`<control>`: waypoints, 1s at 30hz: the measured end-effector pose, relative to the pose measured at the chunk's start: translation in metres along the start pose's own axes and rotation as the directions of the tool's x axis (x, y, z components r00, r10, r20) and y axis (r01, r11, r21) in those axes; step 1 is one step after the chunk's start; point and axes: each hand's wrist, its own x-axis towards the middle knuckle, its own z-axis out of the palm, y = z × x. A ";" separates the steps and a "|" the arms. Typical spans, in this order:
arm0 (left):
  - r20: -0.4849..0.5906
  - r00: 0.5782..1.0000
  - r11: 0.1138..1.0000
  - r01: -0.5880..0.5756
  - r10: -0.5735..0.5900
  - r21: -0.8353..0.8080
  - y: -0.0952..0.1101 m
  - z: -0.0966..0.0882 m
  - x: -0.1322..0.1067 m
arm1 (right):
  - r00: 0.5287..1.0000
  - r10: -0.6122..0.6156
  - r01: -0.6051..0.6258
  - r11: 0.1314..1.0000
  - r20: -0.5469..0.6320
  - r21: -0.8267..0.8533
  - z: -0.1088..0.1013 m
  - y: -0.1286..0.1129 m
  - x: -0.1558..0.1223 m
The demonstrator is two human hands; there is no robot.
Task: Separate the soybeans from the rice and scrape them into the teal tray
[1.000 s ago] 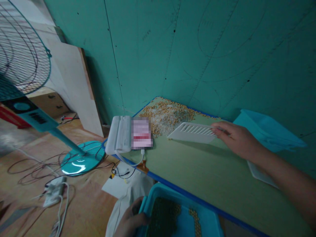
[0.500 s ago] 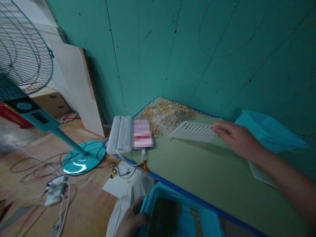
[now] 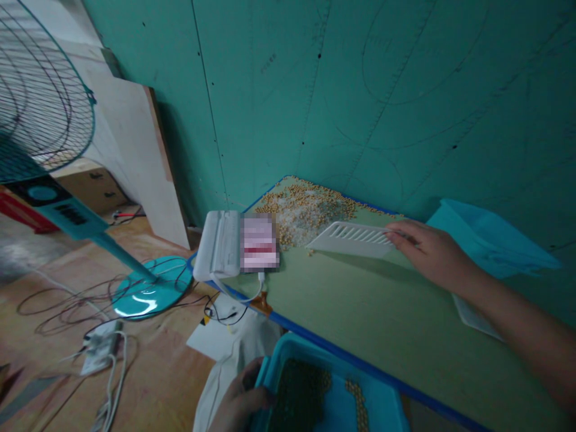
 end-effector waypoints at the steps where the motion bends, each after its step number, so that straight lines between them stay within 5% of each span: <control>1: 0.006 1.000 1.000 0.002 -0.002 -0.011 -0.001 -0.001 0.001 | 1.000 -0.001 0.001 1.000 0.004 0.002 0.000 0.000 -0.001; 30: 0.016 0.999 0.999 -0.030 0.029 0.015 -0.003 -0.003 0.005 | 1.000 -0.009 0.009 1.000 0.012 -0.008 -0.006 -0.011 -0.004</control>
